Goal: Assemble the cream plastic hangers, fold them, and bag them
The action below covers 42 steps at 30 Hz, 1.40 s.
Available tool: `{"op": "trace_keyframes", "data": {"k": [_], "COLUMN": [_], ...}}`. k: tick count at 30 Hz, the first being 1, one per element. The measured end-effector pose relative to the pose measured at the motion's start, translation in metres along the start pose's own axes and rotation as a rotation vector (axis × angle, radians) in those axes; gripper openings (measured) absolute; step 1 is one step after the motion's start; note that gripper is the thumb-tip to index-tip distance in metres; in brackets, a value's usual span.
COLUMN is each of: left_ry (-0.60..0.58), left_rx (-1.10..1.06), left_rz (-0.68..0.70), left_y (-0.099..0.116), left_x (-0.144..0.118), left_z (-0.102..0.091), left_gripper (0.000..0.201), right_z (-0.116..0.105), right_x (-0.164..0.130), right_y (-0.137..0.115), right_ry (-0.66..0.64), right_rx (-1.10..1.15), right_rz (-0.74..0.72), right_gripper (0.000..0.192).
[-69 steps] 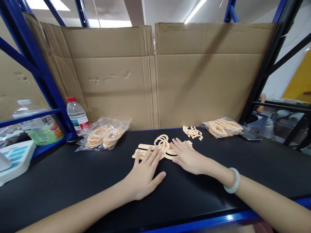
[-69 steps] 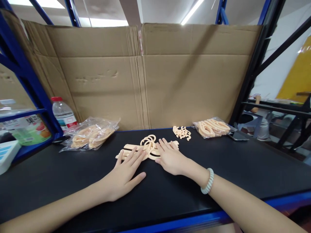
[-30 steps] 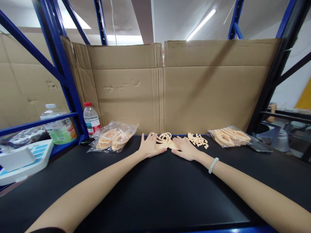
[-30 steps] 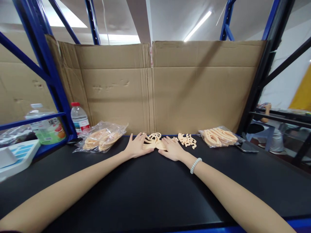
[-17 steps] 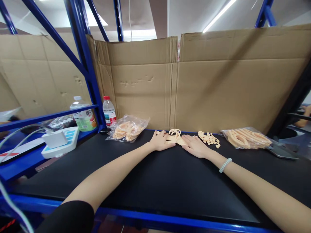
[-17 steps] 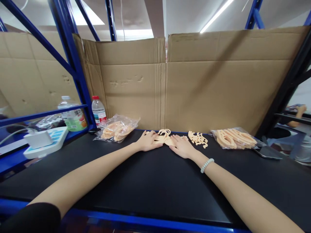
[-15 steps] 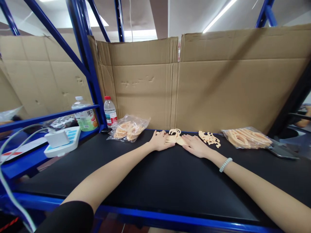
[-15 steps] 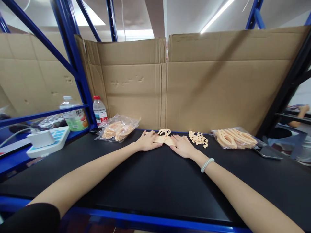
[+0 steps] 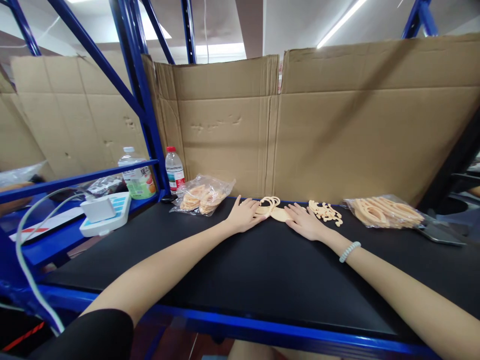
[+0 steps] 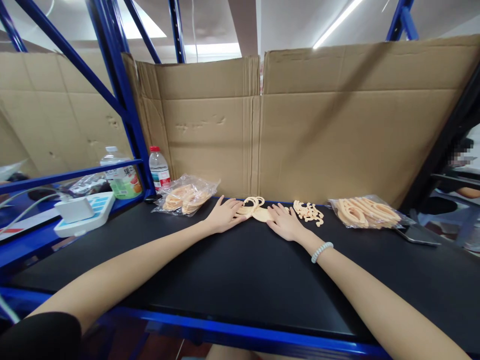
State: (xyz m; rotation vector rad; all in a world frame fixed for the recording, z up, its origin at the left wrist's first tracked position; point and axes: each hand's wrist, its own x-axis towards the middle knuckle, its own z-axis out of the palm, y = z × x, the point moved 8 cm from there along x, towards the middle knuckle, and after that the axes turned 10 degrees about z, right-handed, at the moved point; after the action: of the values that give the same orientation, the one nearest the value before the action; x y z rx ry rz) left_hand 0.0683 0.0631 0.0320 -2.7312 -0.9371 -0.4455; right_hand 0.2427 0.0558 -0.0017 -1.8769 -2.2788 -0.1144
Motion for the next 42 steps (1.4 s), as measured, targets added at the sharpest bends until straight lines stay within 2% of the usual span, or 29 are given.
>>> {"op": "trace_keyframes", "data": {"k": [3, 7, 11, 15, 25, 34, 38, 42], "left_ry": [0.058, 0.105, 0.141, 0.151, 0.165, 0.159, 0.188, 0.206], "left_rx": [0.010, -0.009, -0.032, -0.052, -0.107, -0.106, -0.112, -0.131], "left_rz": [0.060, 0.123, 0.123, 0.130, 0.160, 0.182, 0.214, 0.227], "left_y": [0.012, 0.020, 0.017, 0.015, 0.015, 0.016, 0.016, 0.016], "left_x": [-0.009, -0.018, -0.018, -0.016, -0.017, -0.017, -0.017, -0.017], "left_z": [-0.011, -0.018, -0.018, -0.015, -0.012, -0.011, -0.010, -0.010], "left_gripper": [0.043, 0.026, 0.019, 0.022, 0.026, 0.025, 0.025, 0.025], "right_z": [-0.013, -0.036, -0.045, -0.045, -0.037, -0.039, -0.038, -0.042], "right_x": [-0.005, -0.018, -0.022, -0.022, -0.016, -0.029, -0.035, -0.044], "right_y": [-0.007, -0.023, -0.028, -0.025, -0.009, -0.029, -0.019, 0.002], "right_ry": [0.113, 0.323, 0.364, 0.356, 0.347, 0.367, 0.365, 0.414], "right_rx": [0.011, 0.084, 0.126, 0.120, 0.074, -0.020, 0.039, 0.029], "right_rz": [-0.070, -0.256, -0.302, -0.297, -0.173, -0.274, -0.311, -0.333], "right_gripper": [0.055, 0.029, 0.012, 0.013, 0.011, 0.019, 0.019, 0.020]}}
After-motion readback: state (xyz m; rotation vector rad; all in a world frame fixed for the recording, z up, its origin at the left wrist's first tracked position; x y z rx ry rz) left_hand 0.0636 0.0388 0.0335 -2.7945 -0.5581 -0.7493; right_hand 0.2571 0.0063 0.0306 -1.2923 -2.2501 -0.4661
